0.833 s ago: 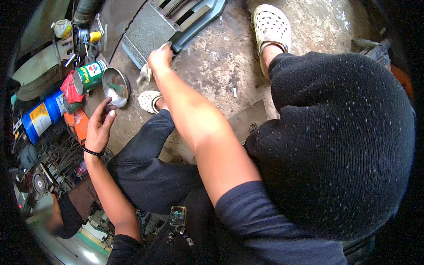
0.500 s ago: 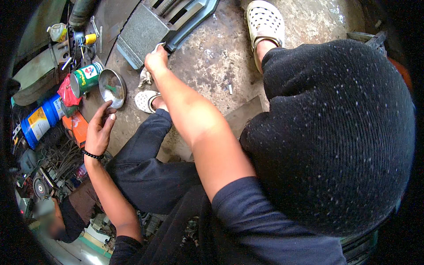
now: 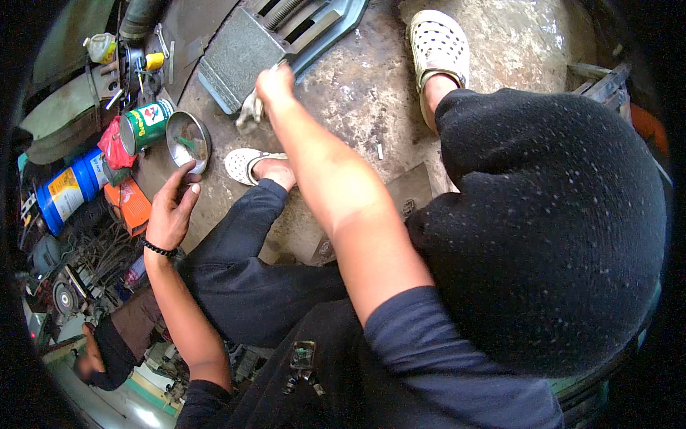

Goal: The person sits on the floor and cleans a metal object using a cloth and a paintbrush. They wipe the surface, apply a substance from a container, and continue cleaning different areas of the object.

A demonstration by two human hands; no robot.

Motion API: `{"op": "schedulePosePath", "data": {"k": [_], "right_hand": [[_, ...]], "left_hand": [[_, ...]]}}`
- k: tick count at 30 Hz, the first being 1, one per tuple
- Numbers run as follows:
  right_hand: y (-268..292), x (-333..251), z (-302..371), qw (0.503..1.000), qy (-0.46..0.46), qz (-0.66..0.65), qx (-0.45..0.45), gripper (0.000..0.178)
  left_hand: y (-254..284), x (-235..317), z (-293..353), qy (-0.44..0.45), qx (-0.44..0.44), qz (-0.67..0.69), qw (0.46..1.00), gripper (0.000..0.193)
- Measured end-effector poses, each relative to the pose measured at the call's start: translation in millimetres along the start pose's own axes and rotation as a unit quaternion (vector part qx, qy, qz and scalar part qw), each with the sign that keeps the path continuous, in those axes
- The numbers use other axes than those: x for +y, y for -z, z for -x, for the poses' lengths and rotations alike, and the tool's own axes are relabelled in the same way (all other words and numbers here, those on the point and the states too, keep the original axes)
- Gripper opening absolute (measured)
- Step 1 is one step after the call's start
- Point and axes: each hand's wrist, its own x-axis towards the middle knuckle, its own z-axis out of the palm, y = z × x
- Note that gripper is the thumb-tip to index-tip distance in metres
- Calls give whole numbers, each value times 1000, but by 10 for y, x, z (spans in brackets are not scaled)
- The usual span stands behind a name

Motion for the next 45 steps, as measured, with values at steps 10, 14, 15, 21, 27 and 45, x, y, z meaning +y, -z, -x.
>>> {"op": "schedulePosePath", "data": {"k": [10,14,15,21,27,45], "right_hand": [[1,81,7,1000,-22,15,-15,37],[85,-36,-143,998,49,6,46,37],[75,-39,-137,1000,-1,28,11,46],[-175,244,271,992,15,118,32,55],[-260,511,332,993,5,118,-3,46],[-491,1359,70,995,-22,61,-79,46]], "left_hand": [[4,129,-44,-23,-13,-9,1000,42],[6,124,-61,-30,-8,-14,999,42],[3,121,-56,-32,-4,-15,999,41],[-39,81,48,-21,-5,-2,1000,39],[-67,-45,216,-42,1,39,998,40],[-111,-633,510,-87,27,51,995,45]]}}
